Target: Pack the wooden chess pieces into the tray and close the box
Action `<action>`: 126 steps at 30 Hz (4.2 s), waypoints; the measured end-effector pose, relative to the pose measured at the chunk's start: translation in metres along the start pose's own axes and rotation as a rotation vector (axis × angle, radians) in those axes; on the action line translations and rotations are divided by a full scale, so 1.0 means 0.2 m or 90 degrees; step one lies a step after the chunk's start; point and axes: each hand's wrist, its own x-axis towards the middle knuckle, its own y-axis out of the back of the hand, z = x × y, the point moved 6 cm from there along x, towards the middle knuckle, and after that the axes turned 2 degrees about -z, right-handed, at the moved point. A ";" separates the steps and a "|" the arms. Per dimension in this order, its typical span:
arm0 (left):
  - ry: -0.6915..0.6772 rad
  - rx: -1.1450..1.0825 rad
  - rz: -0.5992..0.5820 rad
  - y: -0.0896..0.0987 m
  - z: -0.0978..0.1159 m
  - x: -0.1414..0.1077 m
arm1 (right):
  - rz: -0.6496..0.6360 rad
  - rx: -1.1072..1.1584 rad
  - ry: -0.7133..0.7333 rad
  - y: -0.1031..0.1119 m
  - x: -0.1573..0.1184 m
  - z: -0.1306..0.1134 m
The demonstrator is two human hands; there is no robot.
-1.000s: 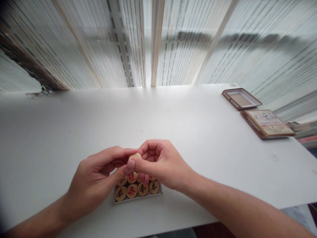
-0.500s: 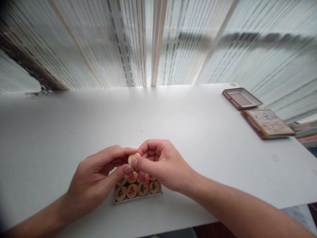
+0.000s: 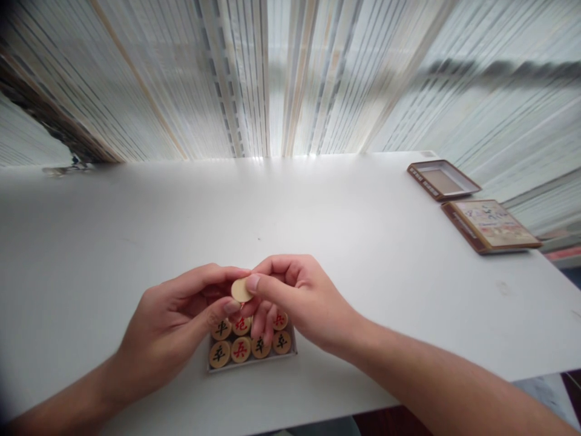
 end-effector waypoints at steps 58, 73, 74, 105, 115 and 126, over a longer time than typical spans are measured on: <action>0.185 -0.317 0.084 0.06 -0.12 0.04 | 0.086 -0.815 0.707 -0.12 -0.15 -0.19; 0.099 -0.230 0.132 0.10 -0.08 0.06 | 0.091 -0.869 0.483 -0.05 -0.30 -0.21; 0.098 -0.221 0.129 0.10 -0.08 0.06 | 0.087 -0.877 0.466 -0.03 -0.32 -0.20; 0.116 -0.158 0.139 0.11 -0.08 0.07 | -0.018 -0.914 0.325 0.01 -0.37 -0.04; 0.113 -0.134 0.148 0.12 -0.09 0.07 | 0.020 -0.907 0.358 0.02 -0.40 -0.08; 0.136 -0.126 0.193 0.22 -0.16 0.07 | 0.584 -1.009 0.211 0.88 -0.56 -0.44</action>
